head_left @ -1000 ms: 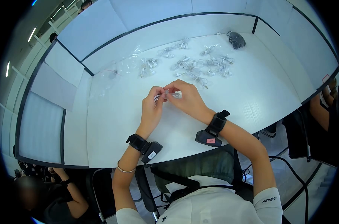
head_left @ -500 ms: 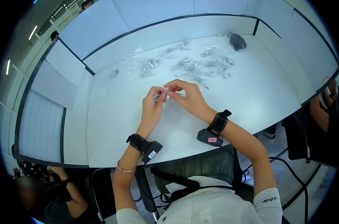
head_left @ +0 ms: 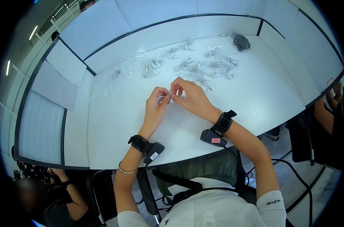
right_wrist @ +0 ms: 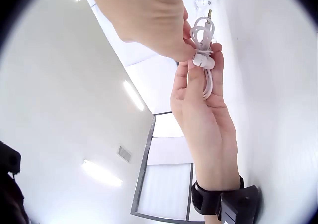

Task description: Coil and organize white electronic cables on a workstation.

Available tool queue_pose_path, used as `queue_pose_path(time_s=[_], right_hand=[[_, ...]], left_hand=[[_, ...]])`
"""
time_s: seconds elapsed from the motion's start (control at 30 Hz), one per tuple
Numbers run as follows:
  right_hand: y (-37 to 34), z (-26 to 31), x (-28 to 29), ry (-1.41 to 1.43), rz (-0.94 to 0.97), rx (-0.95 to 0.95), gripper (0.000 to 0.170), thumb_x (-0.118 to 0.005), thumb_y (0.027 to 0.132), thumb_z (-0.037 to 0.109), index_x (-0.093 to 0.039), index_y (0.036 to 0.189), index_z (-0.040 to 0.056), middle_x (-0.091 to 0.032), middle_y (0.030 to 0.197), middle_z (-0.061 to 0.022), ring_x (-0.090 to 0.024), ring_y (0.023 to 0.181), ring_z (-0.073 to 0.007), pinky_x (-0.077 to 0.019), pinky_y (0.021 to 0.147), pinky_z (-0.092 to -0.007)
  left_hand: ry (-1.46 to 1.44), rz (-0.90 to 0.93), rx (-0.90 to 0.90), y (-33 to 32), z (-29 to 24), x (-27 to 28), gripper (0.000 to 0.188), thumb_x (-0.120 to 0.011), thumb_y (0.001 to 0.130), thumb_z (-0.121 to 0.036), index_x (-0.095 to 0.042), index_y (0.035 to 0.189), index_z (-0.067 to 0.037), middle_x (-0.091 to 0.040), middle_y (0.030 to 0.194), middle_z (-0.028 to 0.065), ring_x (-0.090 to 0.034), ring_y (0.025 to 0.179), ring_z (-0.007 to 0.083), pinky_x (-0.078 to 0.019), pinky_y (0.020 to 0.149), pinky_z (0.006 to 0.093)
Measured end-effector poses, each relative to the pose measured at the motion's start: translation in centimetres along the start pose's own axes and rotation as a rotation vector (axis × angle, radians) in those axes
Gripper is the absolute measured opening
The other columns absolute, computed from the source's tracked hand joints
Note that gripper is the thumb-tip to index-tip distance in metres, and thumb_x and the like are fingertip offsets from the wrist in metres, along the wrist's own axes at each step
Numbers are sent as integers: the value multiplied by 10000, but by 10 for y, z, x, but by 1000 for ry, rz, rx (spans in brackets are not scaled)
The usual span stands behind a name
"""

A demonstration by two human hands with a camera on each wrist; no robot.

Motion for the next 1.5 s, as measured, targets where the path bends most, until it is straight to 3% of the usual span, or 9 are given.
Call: queue_pose_path(time_s=[0.17,0.33,0.6,0.8,1.1,1.5], right_hand=[[-1,7,0,-57,51,-29,211,-619,755,51,-454,887,57,-566,763,-54,-568,653,-218,-439,587,-332],[-1,14,2,-155,-6,82,214,-622,742,52,-445,861,71,-547,740,-43,-560,654,-214,-437,602,-335],[-3,24,2,-250,-18,178,215,-616,742,54,-441,864,75,-553,743,-51,-556,680,-230,-436,640,-337],[-2,-2,-5,-86,99,-43,208,-631,767,75,-464,889,56,-575,775,-64,-571,703,-234,-446,624,-347],[-4,8,4,-218,-21,173,120,-667,769,153,-604,825,68,-588,815,-50,-569,726,-222,-437,663,-340],[-5,24,1,-442,-55,271,117,-648,718,91,-550,779,75,-582,783,-32,-561,748,-206,-404,703,-327]], left_hand=[[-10,-8,8,0,-8,-3,147,-545,886,-36,-526,1029,-5,-609,861,62,-567,737,110,-462,672,236],[15,33,7,1,-7,-4,213,-541,887,-39,-546,1097,-7,-614,853,66,-582,758,105,-470,668,234],[28,59,47,1,6,-5,224,-532,882,-41,-599,1091,7,-624,861,69,-605,761,113,-491,680,243],[0,-9,80,-1,6,-1,207,-530,879,-25,-587,1075,4,-624,870,81,-615,760,125,-501,684,246],[51,-68,37,-1,0,7,197,-523,893,-33,-596,1072,6,-622,859,75,-592,758,111,-493,683,247],[45,-28,57,0,2,2,208,-519,899,-41,-593,1082,24,-621,864,79,-597,761,114,-505,695,249]])
Point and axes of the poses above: each hand's wrist, its own y-axis towards the middle knuckle, its own x-axis out of the back of the hand, z = x × y, the point moved 9 cm from there along y, towards the middle knuckle
